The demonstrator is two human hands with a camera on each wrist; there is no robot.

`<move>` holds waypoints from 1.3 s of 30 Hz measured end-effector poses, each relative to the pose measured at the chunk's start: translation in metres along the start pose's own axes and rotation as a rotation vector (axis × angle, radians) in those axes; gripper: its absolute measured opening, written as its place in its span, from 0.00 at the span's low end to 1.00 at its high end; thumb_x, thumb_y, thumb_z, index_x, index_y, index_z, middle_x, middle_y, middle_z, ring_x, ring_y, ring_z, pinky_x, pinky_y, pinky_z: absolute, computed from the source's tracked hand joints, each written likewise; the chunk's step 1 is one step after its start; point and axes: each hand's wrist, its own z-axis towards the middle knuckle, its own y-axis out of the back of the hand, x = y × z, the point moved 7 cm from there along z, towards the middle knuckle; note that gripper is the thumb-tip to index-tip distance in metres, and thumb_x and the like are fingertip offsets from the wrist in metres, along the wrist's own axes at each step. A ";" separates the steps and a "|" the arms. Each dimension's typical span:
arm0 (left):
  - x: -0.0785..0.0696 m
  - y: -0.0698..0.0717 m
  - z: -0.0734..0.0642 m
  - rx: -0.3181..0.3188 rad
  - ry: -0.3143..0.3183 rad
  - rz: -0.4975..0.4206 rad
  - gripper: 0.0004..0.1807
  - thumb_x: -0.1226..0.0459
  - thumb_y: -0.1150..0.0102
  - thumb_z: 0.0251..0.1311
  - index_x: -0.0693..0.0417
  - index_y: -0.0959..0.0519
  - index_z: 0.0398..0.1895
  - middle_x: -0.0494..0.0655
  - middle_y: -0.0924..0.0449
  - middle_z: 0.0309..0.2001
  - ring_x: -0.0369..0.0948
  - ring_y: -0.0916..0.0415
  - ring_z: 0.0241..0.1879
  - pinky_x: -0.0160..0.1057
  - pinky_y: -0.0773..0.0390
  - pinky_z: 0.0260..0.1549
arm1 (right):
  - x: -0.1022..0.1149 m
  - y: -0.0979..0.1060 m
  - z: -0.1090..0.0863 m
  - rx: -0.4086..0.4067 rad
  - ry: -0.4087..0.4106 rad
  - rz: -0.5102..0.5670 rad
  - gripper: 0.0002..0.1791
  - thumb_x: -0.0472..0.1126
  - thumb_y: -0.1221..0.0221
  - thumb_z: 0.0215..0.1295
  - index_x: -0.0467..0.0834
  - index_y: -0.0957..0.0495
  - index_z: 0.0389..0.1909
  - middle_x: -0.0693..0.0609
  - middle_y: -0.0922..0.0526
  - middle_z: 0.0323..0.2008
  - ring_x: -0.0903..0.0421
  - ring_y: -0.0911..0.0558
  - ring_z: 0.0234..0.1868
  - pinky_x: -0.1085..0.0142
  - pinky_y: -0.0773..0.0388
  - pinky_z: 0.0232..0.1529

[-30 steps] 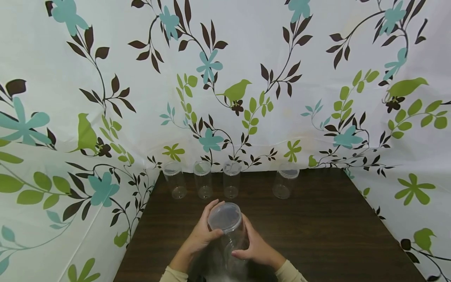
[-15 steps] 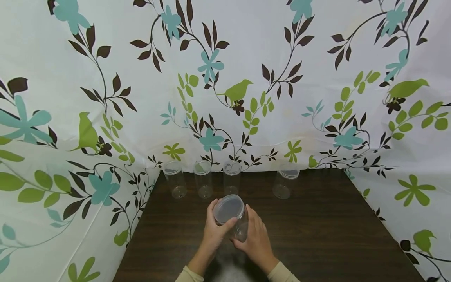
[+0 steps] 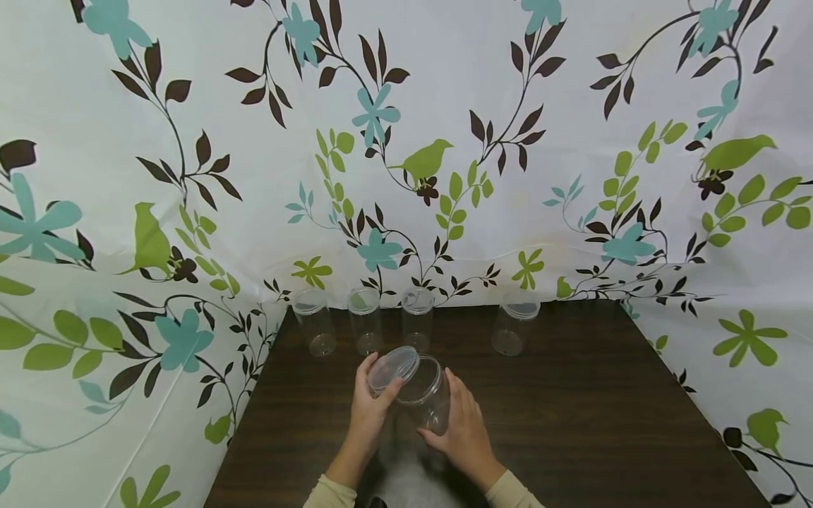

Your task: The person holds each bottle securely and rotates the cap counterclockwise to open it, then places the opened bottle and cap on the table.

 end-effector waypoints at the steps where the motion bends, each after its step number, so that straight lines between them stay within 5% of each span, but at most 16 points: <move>1: -0.001 0.004 0.001 -0.008 0.002 0.005 0.37 0.68 0.36 0.65 0.65 0.43 0.73 0.68 0.35 0.69 0.53 0.30 0.63 0.30 0.26 0.52 | -0.003 -0.001 0.000 0.007 -0.020 0.016 0.74 0.52 0.13 0.22 0.38 0.42 0.76 0.40 0.27 0.64 0.40 0.22 0.55 0.43 0.21 0.45; 7: 0.001 0.026 0.002 -0.046 0.041 0.065 0.27 0.66 0.44 0.72 0.66 0.38 0.70 0.63 0.31 0.63 0.40 0.29 0.54 0.32 0.28 0.50 | -0.025 -0.001 -0.002 0.034 -0.147 0.045 0.73 0.51 0.13 0.27 0.38 0.45 0.76 0.38 0.28 0.66 0.39 0.23 0.57 0.39 0.24 0.50; 15: 0.006 0.038 0.003 -0.061 0.060 0.207 0.21 0.58 0.55 0.80 0.65 0.30 0.63 0.51 0.22 0.46 0.40 0.22 0.42 0.44 0.34 0.47 | -0.035 0.001 -0.006 0.050 -0.183 0.051 0.72 0.51 0.14 0.31 0.38 0.47 0.77 0.35 0.29 0.66 0.37 0.25 0.60 0.37 0.25 0.52; 22: 0.008 0.040 0.001 -0.087 0.012 0.230 0.22 0.55 0.57 0.81 0.70 0.28 0.54 0.55 0.22 0.50 0.42 0.22 0.34 0.43 0.27 0.45 | -0.037 0.004 -0.005 0.046 -0.197 0.054 0.71 0.50 0.14 0.31 0.38 0.46 0.77 0.36 0.29 0.66 0.37 0.25 0.59 0.37 0.25 0.53; 31: 0.010 0.050 0.000 -0.087 0.037 0.338 0.31 0.47 0.63 0.80 0.69 0.26 0.47 0.60 0.16 0.39 0.42 0.22 0.25 0.31 0.33 0.23 | -0.043 0.006 0.000 0.079 -0.256 0.059 0.71 0.50 0.15 0.33 0.39 0.48 0.77 0.36 0.30 0.67 0.36 0.25 0.58 0.38 0.26 0.51; 39: 0.018 0.058 0.002 -0.073 0.112 0.296 0.33 0.51 0.76 0.83 0.72 0.27 0.53 0.69 0.16 0.46 0.43 0.22 0.26 0.34 0.28 0.23 | -0.069 0.002 0.010 0.133 -0.447 0.041 0.68 0.54 0.18 0.41 0.37 0.50 0.77 0.35 0.27 0.64 0.33 0.30 0.60 0.35 0.32 0.52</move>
